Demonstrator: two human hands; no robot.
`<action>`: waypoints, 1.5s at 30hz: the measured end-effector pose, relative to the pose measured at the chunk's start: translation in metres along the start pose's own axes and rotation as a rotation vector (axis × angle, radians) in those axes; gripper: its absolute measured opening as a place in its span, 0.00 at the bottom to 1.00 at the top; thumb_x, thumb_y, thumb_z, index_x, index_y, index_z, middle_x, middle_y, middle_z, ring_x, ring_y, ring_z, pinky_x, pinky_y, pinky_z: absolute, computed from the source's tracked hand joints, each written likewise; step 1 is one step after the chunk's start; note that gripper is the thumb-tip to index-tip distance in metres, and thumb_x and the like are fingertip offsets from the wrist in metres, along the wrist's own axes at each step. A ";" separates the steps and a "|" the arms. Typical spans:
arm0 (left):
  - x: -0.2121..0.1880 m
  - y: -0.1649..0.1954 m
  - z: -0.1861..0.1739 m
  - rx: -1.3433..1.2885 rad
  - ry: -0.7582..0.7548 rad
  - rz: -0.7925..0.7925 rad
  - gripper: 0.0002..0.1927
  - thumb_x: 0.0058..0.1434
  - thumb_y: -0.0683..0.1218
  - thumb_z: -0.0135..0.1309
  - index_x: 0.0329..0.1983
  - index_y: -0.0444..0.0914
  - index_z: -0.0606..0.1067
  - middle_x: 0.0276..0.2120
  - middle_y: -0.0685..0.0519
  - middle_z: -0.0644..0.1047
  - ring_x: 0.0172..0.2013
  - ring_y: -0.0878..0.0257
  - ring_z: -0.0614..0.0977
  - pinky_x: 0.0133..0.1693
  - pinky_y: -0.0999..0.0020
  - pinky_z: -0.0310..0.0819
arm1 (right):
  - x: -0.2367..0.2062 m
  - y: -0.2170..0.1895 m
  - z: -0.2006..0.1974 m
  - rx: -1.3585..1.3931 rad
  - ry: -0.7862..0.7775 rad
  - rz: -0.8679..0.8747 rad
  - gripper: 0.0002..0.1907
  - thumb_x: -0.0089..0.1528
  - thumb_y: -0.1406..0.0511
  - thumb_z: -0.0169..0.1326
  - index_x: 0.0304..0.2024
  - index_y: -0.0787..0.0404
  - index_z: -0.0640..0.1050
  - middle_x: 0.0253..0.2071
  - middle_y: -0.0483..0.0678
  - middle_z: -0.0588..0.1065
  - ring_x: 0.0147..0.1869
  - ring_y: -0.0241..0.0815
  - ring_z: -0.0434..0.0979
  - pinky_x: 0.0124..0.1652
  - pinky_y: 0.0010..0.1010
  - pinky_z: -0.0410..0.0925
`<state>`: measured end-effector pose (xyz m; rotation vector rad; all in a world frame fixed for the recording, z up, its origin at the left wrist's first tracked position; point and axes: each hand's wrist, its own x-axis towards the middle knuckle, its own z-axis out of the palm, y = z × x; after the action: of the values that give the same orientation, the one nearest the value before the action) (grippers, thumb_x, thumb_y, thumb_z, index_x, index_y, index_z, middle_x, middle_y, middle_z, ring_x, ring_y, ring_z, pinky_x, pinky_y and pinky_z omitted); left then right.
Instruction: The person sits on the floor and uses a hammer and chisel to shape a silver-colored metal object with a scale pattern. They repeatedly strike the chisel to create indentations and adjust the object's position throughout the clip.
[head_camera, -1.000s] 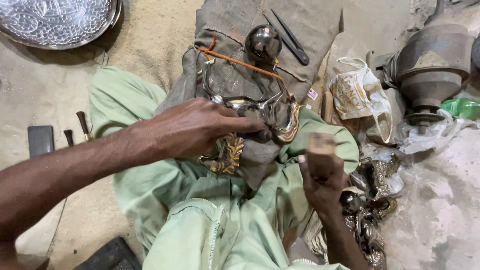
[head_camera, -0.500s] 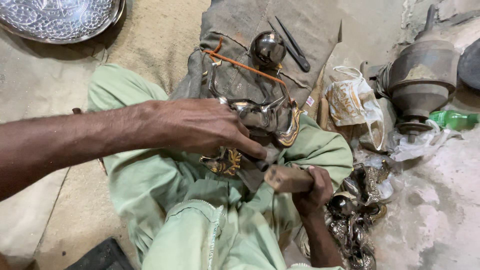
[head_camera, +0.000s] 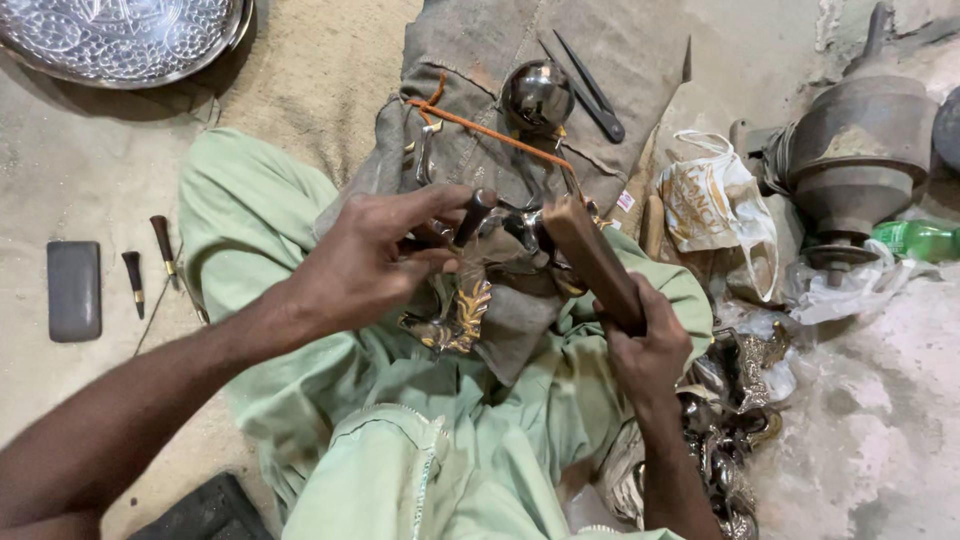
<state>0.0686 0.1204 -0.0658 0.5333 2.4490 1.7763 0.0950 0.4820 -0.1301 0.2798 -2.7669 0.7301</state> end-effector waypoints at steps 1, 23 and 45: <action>-0.002 -0.003 0.006 0.004 0.027 0.025 0.29 0.60 0.34 0.57 0.65 0.44 0.70 0.46 0.49 0.84 0.44 0.56 0.88 0.46 0.61 0.81 | 0.011 0.000 -0.005 -0.037 0.000 -0.046 0.31 0.58 0.62 0.70 0.62 0.55 0.75 0.43 0.55 0.81 0.41 0.48 0.84 0.40 0.38 0.75; -0.025 -0.038 0.035 0.102 0.344 0.046 0.32 0.57 0.31 0.59 0.66 0.39 0.70 0.42 0.45 0.84 0.41 0.54 0.88 0.42 0.63 0.85 | 0.163 -0.070 -0.064 -0.289 -0.274 -0.574 0.19 0.64 0.70 0.59 0.56 0.59 0.70 0.41 0.53 0.79 0.43 0.48 0.81 0.41 0.44 0.75; -0.050 -0.063 0.111 -0.378 0.866 0.018 0.22 0.68 0.32 0.61 0.60 0.32 0.66 0.47 0.46 0.80 0.48 0.62 0.85 0.53 0.66 0.83 | 0.190 -0.193 -0.085 -0.876 -0.192 -1.242 0.14 0.61 0.64 0.62 0.48 0.50 0.76 0.37 0.39 0.75 0.39 0.34 0.75 0.35 0.28 0.67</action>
<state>0.1293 0.1883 -0.1686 -0.3313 2.3736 2.8167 -0.0185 0.3377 0.0860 1.6135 -2.0895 -0.7849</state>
